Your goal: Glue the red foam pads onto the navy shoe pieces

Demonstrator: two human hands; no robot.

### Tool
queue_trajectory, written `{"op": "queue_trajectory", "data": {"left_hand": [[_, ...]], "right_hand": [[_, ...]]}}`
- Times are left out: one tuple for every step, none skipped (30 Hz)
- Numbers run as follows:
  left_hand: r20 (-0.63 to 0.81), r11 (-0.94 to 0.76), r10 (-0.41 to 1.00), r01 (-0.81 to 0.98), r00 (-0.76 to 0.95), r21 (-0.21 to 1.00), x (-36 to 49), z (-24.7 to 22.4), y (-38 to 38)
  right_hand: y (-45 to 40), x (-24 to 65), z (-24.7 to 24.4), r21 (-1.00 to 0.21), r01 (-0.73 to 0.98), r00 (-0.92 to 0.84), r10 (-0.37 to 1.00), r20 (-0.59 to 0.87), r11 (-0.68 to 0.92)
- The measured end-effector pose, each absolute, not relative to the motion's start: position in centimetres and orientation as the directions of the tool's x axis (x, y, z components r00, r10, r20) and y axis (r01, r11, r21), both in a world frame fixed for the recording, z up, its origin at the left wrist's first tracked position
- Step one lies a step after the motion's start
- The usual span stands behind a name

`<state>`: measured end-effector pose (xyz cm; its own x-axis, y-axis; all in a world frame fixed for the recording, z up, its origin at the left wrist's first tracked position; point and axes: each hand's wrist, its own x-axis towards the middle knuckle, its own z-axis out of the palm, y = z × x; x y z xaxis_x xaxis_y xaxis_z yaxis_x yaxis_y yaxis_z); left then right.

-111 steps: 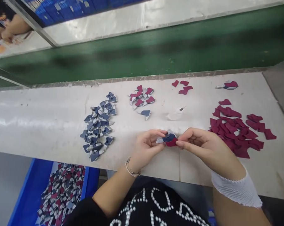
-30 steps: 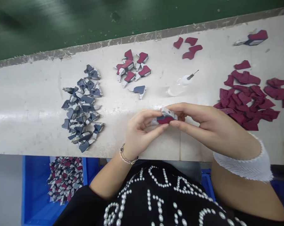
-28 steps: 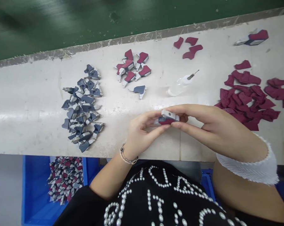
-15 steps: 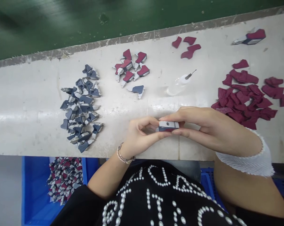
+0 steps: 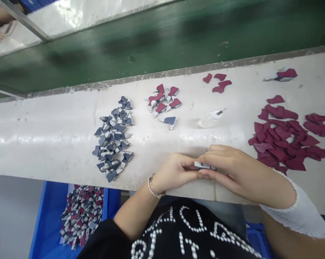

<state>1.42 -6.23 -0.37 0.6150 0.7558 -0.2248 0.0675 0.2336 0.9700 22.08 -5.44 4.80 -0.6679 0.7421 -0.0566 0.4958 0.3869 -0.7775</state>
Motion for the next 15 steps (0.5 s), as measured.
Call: {"op": "queue_trajectory", "data": {"left_hand": [[-0.229,0.249,0.754,0.055,0.615,0.967,1.4,-0.4,-6.2],[-0.241,0.267,0.75,0.052,0.616,0.962,1.3,-0.3,-6.3],[-0.262,0.29,0.742,0.057,0.618,0.955,1.3,-0.3,-6.3],[-0.288,0.315,0.729,0.068,0.621,0.946,1.2,-0.1,-6.3],[-0.314,0.34,0.712,0.083,0.628,0.937,1.1,0.0,-6.4],[-0.336,0.361,0.698,0.095,0.632,0.928,1.0,0.2,-6.4],[-0.352,0.374,0.691,0.105,0.632,0.922,0.9,0.4,-6.5],[-0.358,0.376,0.691,0.11,0.628,0.92,0.8,0.7,-6.6],[-0.356,0.367,0.695,0.117,0.625,0.923,0.7,0.9,-6.6],[-0.346,0.345,0.704,0.128,0.62,0.93,0.5,1.2,-6.6],[-0.33,0.309,0.718,0.144,0.613,0.94,0.3,1.5,-6.5],[-0.309,0.264,0.733,0.166,0.606,0.95,0.1,1.8,-6.2],[-0.283,0.211,0.751,0.189,0.597,0.959,-0.1,2.1,-5.8],[-0.252,0.154,0.773,0.212,0.583,0.965,-0.3,2.4,-5.1],[-0.221,0.101,0.801,0.237,0.557,0.966,-0.5,2.7,-4.2]], "right_hand": [[-5.4,22.1,4.8,-0.78,0.499,-0.671,0.738,-0.072,0.378],[-5.5,22.2,4.7,-0.782,0.5,-0.673,0.735,-0.081,0.372],[-5.5,22.2,4.7,-0.786,0.498,-0.677,0.731,-0.088,0.366],[-5.6,22.2,4.6,-0.792,0.494,-0.677,0.731,-0.091,0.359],[-5.6,22.1,4.5,-0.799,0.491,-0.674,0.733,-0.095,0.348],[-5.7,22.0,4.5,-0.806,0.487,-0.668,0.738,-0.096,0.336],[-5.7,21.9,4.4,-0.816,0.479,-0.662,0.744,-0.093,0.324],[-5.7,21.7,4.4,-0.825,0.469,-0.656,0.75,-0.085,0.316],[-5.6,21.5,4.4,-0.833,0.455,-0.657,0.75,-0.075,0.315],[-5.4,21.3,4.4,-0.842,0.437,-0.662,0.747,-0.062,0.317],[-5.2,21.2,4.5,-0.85,0.419,-0.666,0.744,-0.048,0.32],[-5.0,21.1,4.6,-0.858,0.403,-0.665,0.746,-0.035,0.319],[-4.8,21.1,4.7,-0.867,0.393,-0.654,0.756,-0.029,0.306],[-4.6,21.2,4.8,-0.876,0.393,-0.627,0.778,-0.034,0.278],[-4.4,21.5,4.9,-0.885,0.402,-0.585,0.809,-0.052,0.234]]}}
